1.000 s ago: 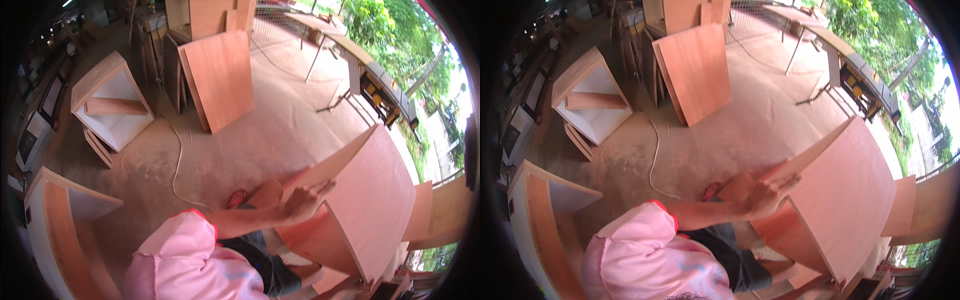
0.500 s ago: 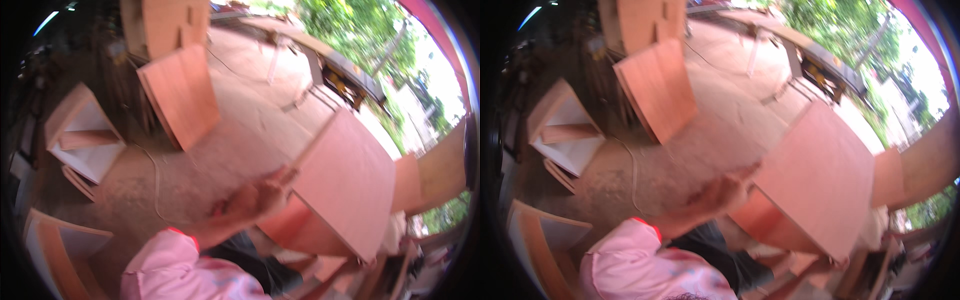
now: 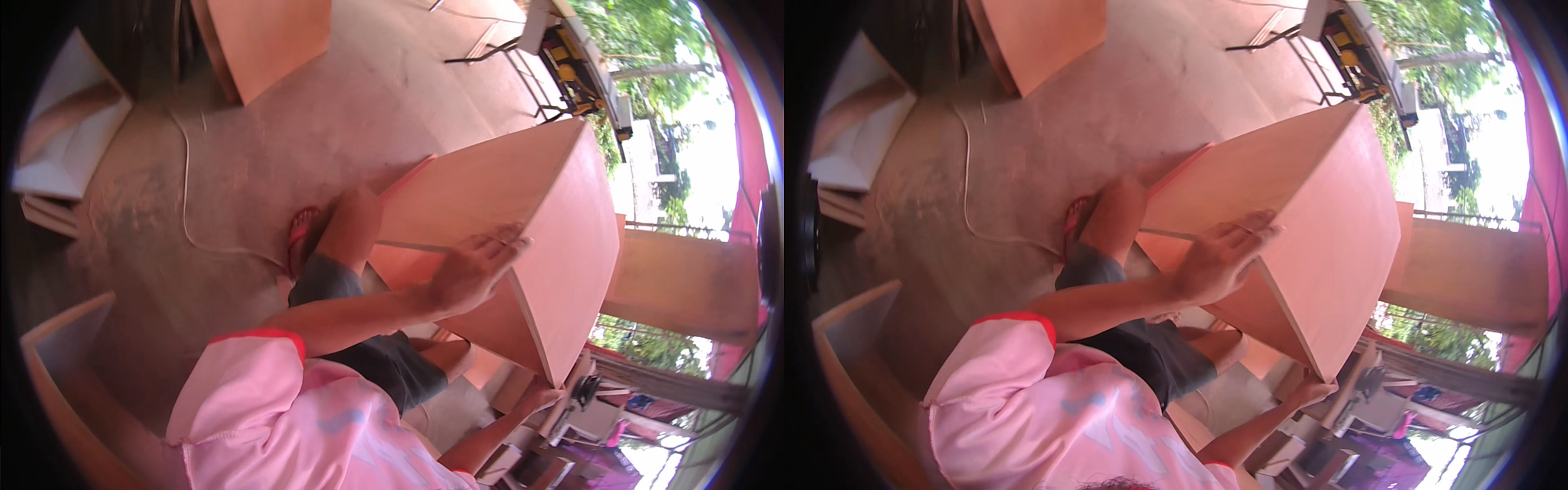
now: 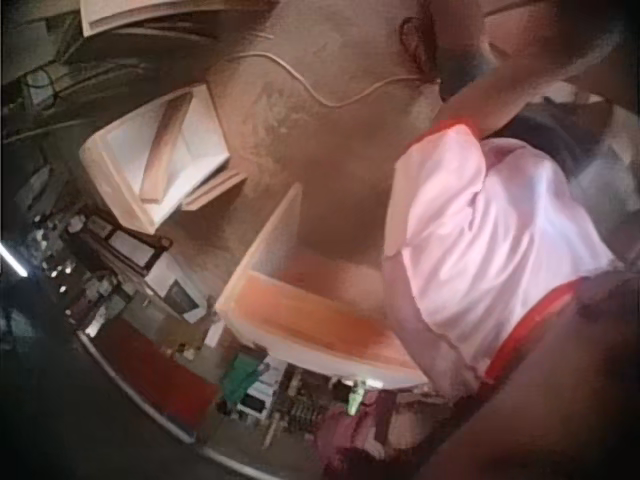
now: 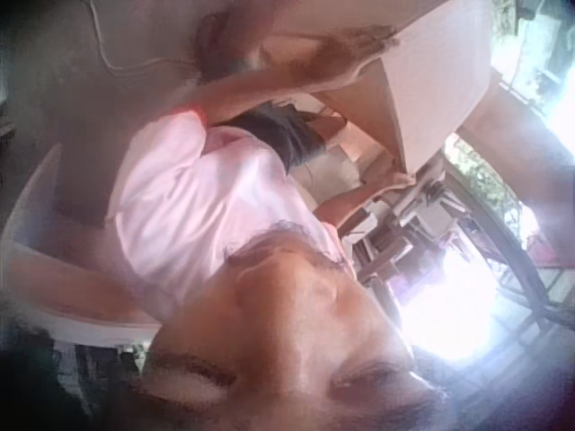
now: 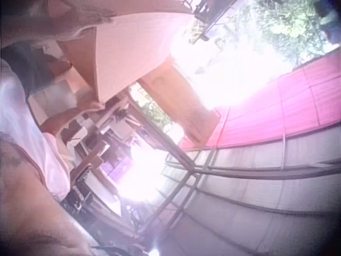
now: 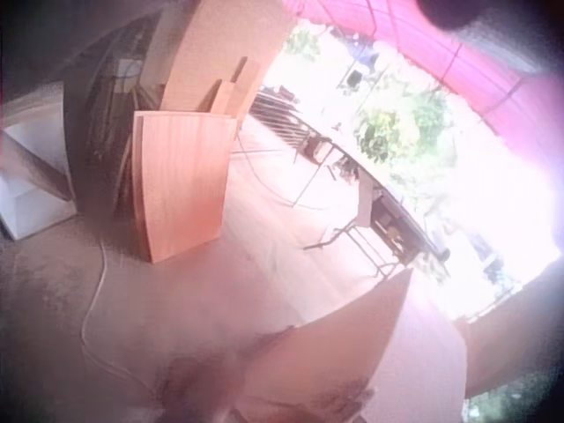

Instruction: The person sits on the floor and repeatedly aligns and stacks several large pinkish wooden panels. They lift, rotate, and place the panels into a small pile, then stand and walk to a workbench to retrieve a small item from a drawer.

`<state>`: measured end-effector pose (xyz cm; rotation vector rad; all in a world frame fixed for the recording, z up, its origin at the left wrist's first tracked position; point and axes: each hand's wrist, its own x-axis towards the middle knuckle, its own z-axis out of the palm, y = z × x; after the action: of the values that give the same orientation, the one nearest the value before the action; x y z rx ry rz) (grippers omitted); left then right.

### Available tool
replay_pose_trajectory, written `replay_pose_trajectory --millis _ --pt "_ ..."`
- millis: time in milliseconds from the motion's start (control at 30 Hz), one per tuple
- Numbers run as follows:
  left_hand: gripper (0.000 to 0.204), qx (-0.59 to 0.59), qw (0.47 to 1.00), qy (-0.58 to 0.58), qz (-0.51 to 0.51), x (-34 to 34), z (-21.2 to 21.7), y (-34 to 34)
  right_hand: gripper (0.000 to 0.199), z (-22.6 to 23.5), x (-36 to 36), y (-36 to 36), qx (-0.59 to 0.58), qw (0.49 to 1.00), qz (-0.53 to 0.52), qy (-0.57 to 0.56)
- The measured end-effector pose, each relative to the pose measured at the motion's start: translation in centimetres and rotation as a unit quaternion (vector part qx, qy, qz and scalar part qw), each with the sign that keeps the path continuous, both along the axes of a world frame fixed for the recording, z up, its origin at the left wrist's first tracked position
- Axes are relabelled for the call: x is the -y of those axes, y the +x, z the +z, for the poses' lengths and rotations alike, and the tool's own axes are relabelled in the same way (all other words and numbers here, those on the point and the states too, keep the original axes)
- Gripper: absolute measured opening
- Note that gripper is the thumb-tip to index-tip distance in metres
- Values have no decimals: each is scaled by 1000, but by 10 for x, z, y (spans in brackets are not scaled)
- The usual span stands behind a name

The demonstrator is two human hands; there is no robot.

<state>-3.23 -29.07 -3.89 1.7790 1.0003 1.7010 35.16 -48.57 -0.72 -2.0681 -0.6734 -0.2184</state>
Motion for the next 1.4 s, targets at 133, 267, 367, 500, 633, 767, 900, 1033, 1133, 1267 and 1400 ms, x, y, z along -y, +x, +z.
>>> replay_pose_trajectory --millis 133,267,367,500,633,767,900,1033,1133,1267,1400 --pt "60 50 999 -5 -12 4 -7 10 54 4 9 18 -27 997 64 -21" --pt "48 88 996 1 1 5 -9 15 51 12 13 19 -58 992 32 -110" --pt "35 99 995 -7 -2 3 -9 14 30 12 14 13 -30 999 12 -38" --pt "31 86 996 -2 -5 2 -10 12 39 10 16 14 -30 997 13 -66" --pt "33 72 997 10 -13 0 -12 8 41 6 23 26 0 995 -12 -100" --pt "39 47 999 6 -26 -2 -12 4 38 -4 33 46 73 993 5 -88" --pt "52 29 999 1 -44 -4 -10 -2 47 -20 36 65 109 994 15 -9" --pt "58 17 999 8 -44 -11 -9 -10 52 -27 34 67 167 984 48 -35" --pt "58 -27 999 27 1 -18 -1 -16 46 -31 27 51 50 998 20 19" --pt "64 -87 996 -9 -13 -12 13 -36 51 -22 17 14 180 974 -58 -123" --pt "46 -89 996 15 14 -17 13 -31 47 -15 0 -20 170 979 -78 -84"
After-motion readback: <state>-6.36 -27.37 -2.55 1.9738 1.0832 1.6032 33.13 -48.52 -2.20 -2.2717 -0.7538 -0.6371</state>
